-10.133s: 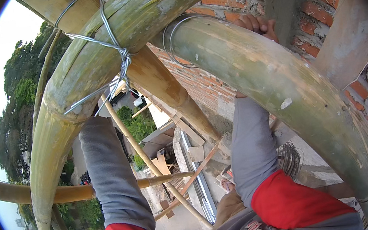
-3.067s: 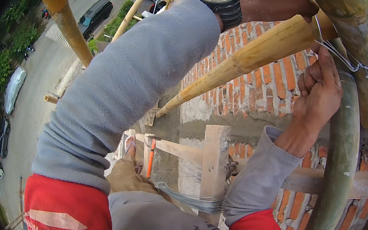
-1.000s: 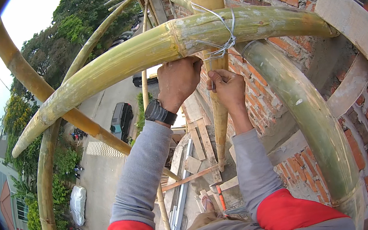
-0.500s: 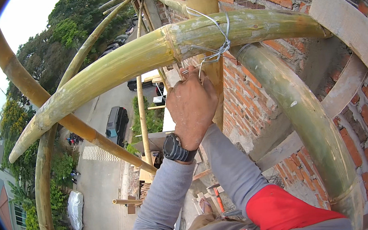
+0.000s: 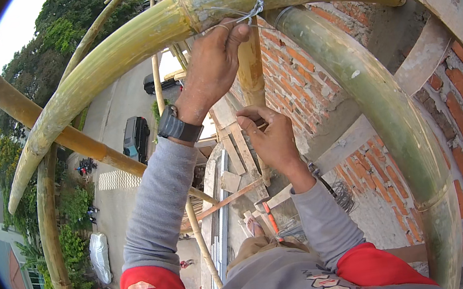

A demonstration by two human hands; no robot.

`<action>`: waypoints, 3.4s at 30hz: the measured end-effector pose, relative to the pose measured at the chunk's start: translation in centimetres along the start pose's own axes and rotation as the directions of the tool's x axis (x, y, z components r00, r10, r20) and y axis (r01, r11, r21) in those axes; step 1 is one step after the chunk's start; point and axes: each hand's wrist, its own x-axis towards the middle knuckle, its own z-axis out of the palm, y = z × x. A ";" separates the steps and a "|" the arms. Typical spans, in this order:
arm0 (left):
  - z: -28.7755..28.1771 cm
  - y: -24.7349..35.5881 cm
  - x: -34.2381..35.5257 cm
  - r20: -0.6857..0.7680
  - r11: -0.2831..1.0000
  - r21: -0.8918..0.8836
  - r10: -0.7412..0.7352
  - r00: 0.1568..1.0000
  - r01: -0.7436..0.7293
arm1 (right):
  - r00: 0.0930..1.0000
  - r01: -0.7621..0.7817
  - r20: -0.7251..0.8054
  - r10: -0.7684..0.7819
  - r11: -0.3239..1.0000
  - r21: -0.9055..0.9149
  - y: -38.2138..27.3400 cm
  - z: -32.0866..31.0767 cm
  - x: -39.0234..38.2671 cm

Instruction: The person secures bamboo poles on a scaffolding structure by wrapping metal wire around joints and twisting it with pliers. The person repeatedly measures, wraps, and tightens wire at multiple intersections to stabilize the bamboo framework.

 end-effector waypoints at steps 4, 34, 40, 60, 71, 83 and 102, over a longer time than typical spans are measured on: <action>-0.5 1.1 0.9 0.021 0.977 0.208 -0.042 0.999 0.037 | 0.971 -0.094 0.155 0.181 0.889 -0.448 -2.1 -7.7 -4.7; 2.3 5.4 -15.5 0.101 0.871 -0.044 -0.484 0.869 0.489 | 0.925 0.052 -0.225 -0.305 0.690 -0.722 6.2 -11.0 -14.6; 7.3 7.2 -16.9 0.113 0.980 -0.190 -0.030 0.993 0.052 | 0.766 0.338 -0.321 -0.557 0.774 -0.535 -2.9 -9.3 -7.8; -3.4 -2.9 -5.1 -0.117 0.836 -0.216 -0.536 0.836 0.505 | 0.964 -0.255 0.196 0.179 0.830 0.496 -3.2 -2.4 2.7; -2.6 -4.3 0.0 0.253 0.857 0.075 -0.512 0.821 0.511 | 0.947 -0.274 0.212 0.240 0.950 0.149 0.6 -1.0 7.3; -3.3 -4.2 0.9 0.322 0.866 0.216 -0.499 0.804 0.451 | 0.964 -0.218 0.149 0.219 0.976 -0.024 -0.7 0.5 8.2; -4.3 0.5 -14.1 0.683 0.362 -0.324 -0.550 0.481 0.874 | 0.772 -0.613 0.466 -0.432 -0.312 0.726 2.8 5.0 8.5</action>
